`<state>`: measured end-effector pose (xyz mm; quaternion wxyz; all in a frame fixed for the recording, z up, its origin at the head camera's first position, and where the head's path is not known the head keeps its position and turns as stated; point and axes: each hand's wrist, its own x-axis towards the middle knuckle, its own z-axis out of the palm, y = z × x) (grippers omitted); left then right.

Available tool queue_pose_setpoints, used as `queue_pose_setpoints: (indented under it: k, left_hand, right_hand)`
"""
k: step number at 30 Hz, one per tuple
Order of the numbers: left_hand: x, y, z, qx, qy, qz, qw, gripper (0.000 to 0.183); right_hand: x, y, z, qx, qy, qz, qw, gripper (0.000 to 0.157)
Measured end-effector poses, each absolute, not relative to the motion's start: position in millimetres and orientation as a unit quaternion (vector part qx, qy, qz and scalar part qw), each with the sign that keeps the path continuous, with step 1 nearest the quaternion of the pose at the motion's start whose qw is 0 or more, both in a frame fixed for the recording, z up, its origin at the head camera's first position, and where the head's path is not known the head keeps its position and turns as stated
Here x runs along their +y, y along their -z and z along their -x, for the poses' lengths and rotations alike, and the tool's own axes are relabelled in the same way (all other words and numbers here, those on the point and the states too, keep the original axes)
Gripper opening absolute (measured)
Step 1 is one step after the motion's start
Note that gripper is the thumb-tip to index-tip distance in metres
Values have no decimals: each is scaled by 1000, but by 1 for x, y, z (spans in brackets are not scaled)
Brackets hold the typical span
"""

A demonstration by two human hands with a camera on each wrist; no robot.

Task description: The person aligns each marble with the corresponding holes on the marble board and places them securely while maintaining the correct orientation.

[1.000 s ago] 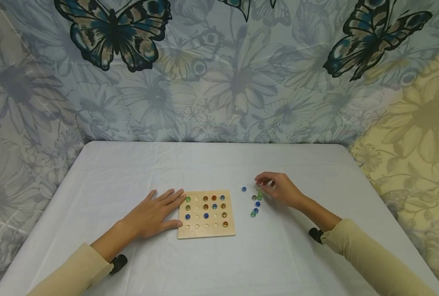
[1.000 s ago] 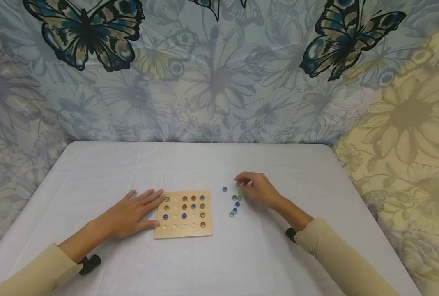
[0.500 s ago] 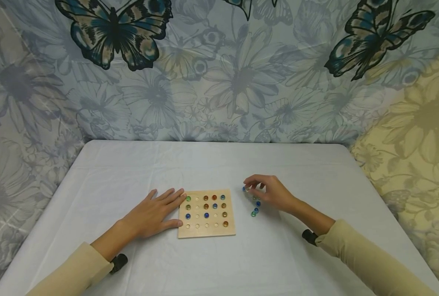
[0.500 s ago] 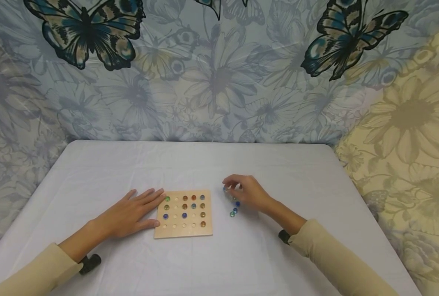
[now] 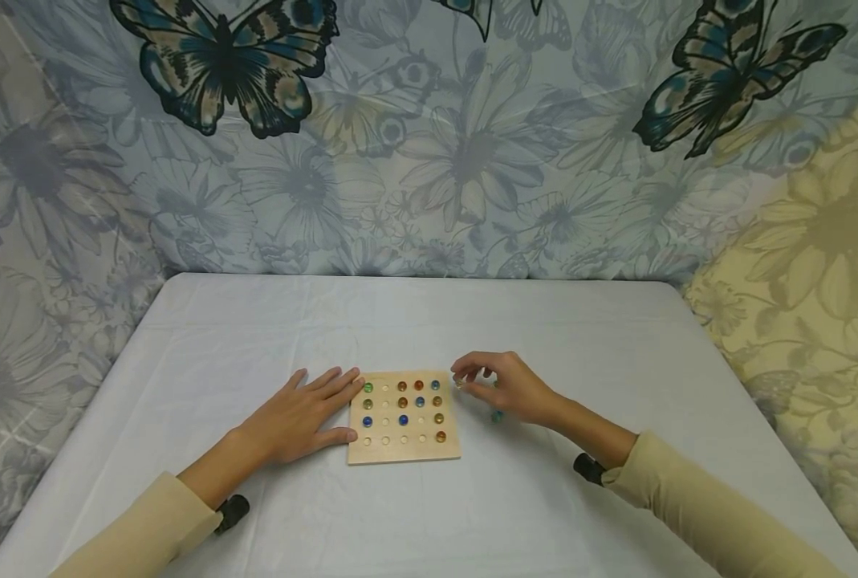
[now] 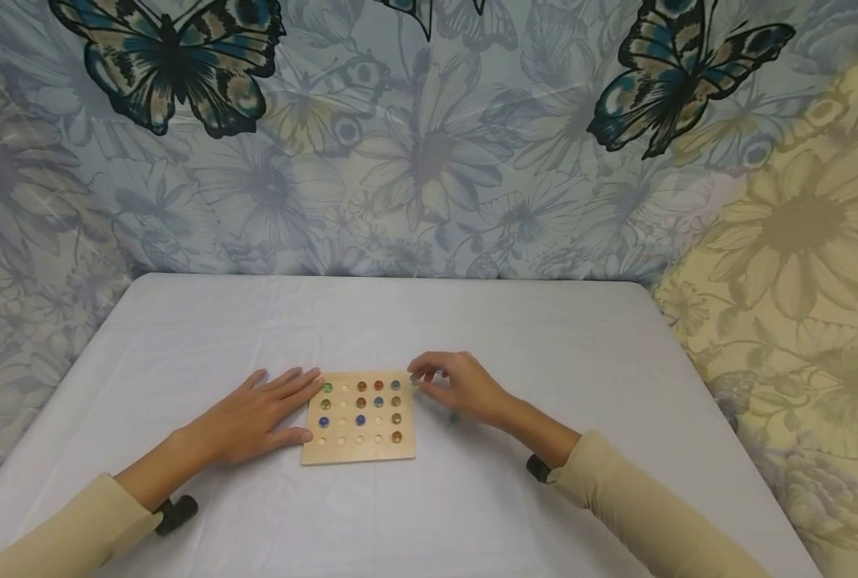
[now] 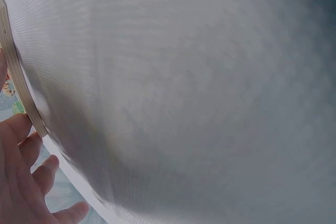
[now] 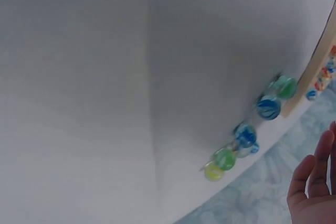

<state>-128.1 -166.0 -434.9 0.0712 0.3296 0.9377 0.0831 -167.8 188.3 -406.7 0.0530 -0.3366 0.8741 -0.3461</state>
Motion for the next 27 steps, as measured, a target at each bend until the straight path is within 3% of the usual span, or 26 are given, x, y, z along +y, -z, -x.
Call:
queue_pose_setpoints:
  k: [12,20,27]
  left_hand:
    - [-165,434,127,938,-81,-330,71,77]
    - [-165,435,128,939,-79,-325,79,78]
    - [-166,434,128,938,-80,-328,74,78]
  right_hand:
    - [166,404,152,846,346,401,64,25]
    - [150,407,146,844,341,396,118,27]
    - [142,409,142,848,323,402,126,25]
